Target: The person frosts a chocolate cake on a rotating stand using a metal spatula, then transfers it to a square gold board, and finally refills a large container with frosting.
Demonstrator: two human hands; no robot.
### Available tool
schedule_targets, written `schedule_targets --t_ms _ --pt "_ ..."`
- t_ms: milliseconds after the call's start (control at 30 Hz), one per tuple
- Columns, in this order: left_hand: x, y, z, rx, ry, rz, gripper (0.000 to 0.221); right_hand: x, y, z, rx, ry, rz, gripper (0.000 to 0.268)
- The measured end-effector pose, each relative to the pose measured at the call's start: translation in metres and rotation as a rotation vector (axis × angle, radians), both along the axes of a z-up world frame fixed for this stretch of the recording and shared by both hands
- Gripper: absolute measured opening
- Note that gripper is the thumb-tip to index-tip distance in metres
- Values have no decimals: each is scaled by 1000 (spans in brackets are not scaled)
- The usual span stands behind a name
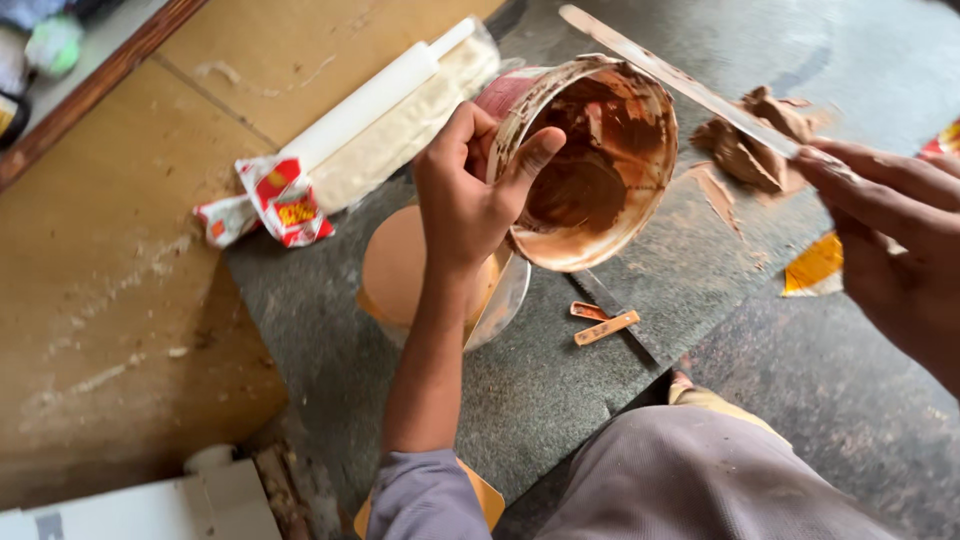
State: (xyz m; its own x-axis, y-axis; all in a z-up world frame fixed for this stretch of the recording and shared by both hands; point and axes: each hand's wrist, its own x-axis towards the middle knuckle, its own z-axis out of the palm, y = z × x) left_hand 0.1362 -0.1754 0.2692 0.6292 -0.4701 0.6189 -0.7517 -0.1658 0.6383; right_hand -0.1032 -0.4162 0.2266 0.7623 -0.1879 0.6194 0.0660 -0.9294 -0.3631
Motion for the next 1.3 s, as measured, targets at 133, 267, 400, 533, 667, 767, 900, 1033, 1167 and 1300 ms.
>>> schedule_targets --t_ms 133,267,400,533,667,767,900,1033,1167,1300 --pt "2 -29 -19 -75 131 83 59 -11 -18 1 29 35 -92 24" --pt "1 -40 -33 -81 130 202 61 -29 -55 -4 376 89 130 35" --pt "-16 -74 -45 -20 93 192 60 9 -59 -33 -40 190 125 46" --pt "-25 -103 -52 92 -34 241 60 41 -80 -60 -256 280 315 58" --pt "-34 -123 -56 176 -161 392 62 55 -128 -69 -299 551 365 57" --pt "-43 -137 -57 237 -236 423 60 74 -155 -72 -385 475 350 58" --pt "-51 -147 -56 288 -282 501 56 88 -146 -87 -398 126 404 54" --pt "-50 -136 -49 220 -235 601 59 98 -158 -78 -259 346 527 54" --pt "-55 -126 -50 220 -229 630 60 108 -160 -61 -258 149 372 58" --pt "-50 -108 -45 174 -331 621 60 115 -126 -62 -370 20 444 56"
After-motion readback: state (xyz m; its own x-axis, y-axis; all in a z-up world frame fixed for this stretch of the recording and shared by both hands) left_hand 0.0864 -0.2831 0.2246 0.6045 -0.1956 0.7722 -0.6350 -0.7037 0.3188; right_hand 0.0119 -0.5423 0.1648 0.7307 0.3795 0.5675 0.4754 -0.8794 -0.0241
